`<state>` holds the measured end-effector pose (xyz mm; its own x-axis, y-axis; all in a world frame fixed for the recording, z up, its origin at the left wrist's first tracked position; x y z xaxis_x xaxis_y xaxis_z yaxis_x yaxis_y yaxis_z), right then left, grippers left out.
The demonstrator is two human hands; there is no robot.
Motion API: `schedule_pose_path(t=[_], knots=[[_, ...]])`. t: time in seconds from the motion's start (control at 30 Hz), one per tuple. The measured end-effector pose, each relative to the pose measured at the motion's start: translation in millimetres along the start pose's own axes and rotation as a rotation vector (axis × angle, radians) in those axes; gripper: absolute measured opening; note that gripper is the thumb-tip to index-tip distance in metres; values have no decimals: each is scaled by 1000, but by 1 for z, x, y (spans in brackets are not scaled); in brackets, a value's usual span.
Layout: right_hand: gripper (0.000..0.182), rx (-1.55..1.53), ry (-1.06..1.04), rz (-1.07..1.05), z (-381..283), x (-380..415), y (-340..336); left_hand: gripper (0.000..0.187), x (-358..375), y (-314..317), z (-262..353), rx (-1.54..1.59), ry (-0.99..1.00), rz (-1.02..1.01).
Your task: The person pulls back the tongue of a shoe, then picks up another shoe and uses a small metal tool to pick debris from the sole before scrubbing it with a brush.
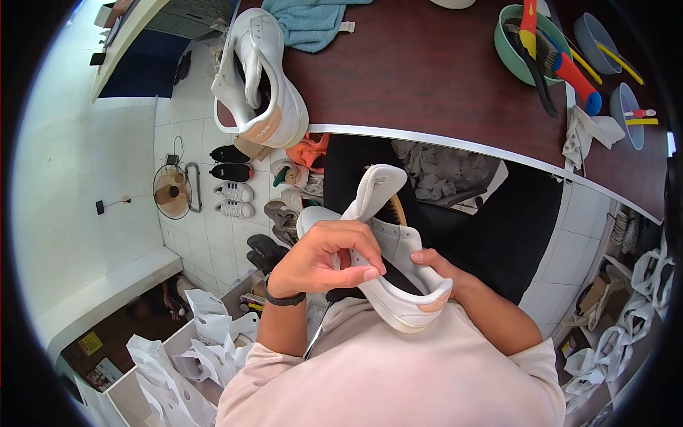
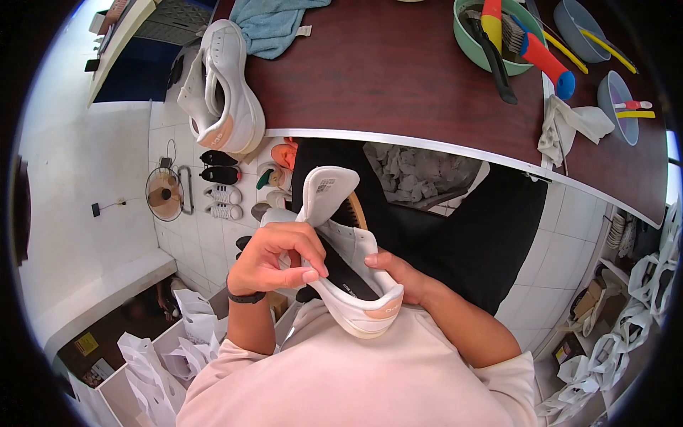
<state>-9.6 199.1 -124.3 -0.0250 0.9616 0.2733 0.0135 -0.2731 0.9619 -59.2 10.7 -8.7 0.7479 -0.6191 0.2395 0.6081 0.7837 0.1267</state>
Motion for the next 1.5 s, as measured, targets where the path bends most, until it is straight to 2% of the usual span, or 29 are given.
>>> schedule_pose_path(t=[0.37, 0.67, 0.77, 0.97, 1.5], knots=[[93, 6, -2, -11, 0, -1, -1, 7, -1, 0, 2, 11, -62, 6], [90, -16, 0, 32, 2, -1, -4, 13, -2, 2, -5, -3, 52, 98], [86, -70, 5, 15, 8, -2, -13, 17, -4, 1, -1, 3, -71, 147], [80, -134, -30, -19, 8, -4, -14, 18, -7, 2, -4, 30, -55, 210], [83, -119, -20, 11, 12, -6, -19, 17, -4, 1, -12, 7, -107, 207]])
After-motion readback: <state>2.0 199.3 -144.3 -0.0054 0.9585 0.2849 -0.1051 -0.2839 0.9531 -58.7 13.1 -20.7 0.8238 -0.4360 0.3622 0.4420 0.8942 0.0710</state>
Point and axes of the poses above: each hand's wrist, its own x-axis away from the middle knuckle, its own y-axis out of the palm, z = x × y, the point moved 5 cm from there along -x, towards the middle knuckle, and after that the axes turned 15 degrees about -z, right-handed, at the moved point
